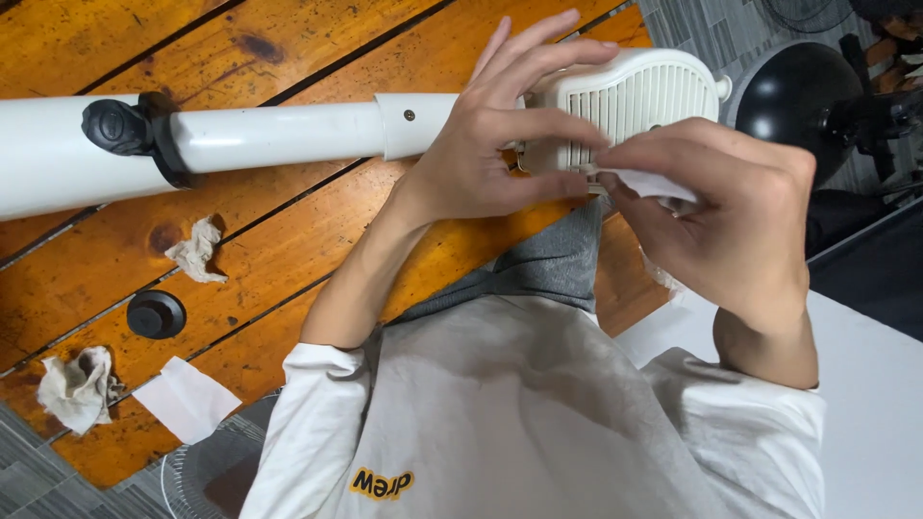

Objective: Cleaning the motor housing of an electric fan using a cloth to wipe the vents and surfaces.

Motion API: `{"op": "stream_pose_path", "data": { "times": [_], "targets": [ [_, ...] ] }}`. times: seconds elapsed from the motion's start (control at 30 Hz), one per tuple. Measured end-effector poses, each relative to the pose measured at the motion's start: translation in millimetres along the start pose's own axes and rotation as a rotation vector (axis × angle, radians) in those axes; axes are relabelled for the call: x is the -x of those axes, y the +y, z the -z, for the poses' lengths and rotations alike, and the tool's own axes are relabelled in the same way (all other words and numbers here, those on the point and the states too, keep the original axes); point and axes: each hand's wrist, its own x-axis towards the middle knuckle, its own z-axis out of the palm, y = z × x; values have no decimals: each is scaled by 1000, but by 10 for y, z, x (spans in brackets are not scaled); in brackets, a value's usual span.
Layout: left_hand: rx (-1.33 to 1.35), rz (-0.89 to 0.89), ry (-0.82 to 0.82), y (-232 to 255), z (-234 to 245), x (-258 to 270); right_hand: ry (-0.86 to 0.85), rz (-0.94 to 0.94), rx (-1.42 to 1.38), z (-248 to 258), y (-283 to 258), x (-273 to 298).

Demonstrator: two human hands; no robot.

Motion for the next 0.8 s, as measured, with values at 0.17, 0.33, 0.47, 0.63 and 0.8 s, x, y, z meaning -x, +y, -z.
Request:
{"op": "stream_pose_path", "data": {
  "times": [0.17, 0.33, 0.47, 0.63, 0.8],
  "targets": [
    [197, -35, -13, -73, 69, 2, -74, 72, 23, 86, 97, -167],
    [222, -18, 56, -64, 106, 13, -199, 232, 111, 213, 210, -274],
    [194, 43, 58, -17, 117, 29, -238, 276, 106, 270, 300, -375],
    [214, 42, 121, -77, 66, 69, -279, 253, 4, 339, 282, -444],
    [248, 84, 100, -107, 31, 79, -221, 217, 90, 512, 430, -306]
  ]
}}
